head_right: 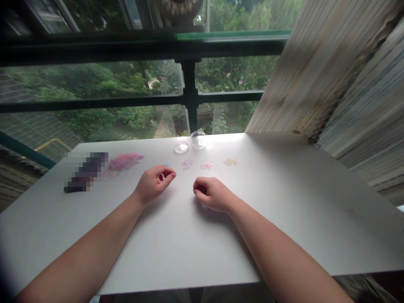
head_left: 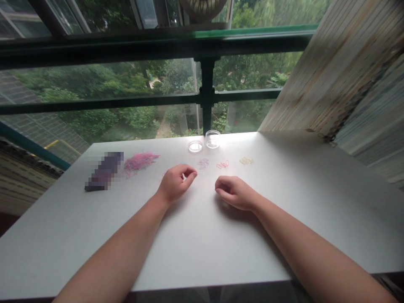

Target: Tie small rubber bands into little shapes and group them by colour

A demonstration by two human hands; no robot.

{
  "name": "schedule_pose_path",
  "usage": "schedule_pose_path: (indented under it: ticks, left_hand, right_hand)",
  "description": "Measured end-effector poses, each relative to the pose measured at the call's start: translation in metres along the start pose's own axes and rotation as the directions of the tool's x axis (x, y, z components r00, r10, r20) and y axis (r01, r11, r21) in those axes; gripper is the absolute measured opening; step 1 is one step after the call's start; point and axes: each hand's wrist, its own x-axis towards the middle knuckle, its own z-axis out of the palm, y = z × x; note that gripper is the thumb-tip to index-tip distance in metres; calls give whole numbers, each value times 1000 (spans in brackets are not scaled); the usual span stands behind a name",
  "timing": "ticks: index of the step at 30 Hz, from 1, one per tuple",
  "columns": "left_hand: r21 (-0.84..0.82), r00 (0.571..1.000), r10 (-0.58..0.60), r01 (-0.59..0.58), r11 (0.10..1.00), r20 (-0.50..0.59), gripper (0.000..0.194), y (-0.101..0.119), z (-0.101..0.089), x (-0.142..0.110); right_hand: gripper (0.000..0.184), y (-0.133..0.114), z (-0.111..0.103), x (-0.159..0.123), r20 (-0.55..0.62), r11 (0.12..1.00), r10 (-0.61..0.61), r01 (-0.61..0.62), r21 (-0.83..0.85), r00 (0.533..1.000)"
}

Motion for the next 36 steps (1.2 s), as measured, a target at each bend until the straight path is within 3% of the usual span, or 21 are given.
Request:
schedule_pose_path:
  ticks: [2, 5, 9, 15, 23, 36]
  left_hand:
    - [139, 997, 23, -13, 990, -67, 19, -18, -15, 12]
    - [262, 997, -7, 28, 965, -80, 20, -42, -33, 23]
    - [283, 994, -76, 95, 954, -76, 22, -59, -35, 26]
    - [303, 989, -127, 146, 942, -81, 25, -60, -21, 27]
    - [321, 987, -136, 157, 934, -87, 24, -62, -19, 27]
    - [267, 949, -119, 201, 943, -293, 24, -71, -36, 20]
  right_hand:
    - [6, 0, 0, 0, 0, 1000, 0, 0, -18, 1000]
    - [7, 1, 1, 1, -1, 1000, -3, 3, -30, 1000]
    - [7, 0, 0, 0, 0, 999, 4, -4, -32, 1000]
    - [7, -1, 0, 0, 4, 999, 21, -21, -32, 1000]
    - [7, 0, 1, 1, 2, 999, 13, -13, -42, 1000]
    - [7, 0, -1, 0, 11, 999, 26, -26, -38, 1000]
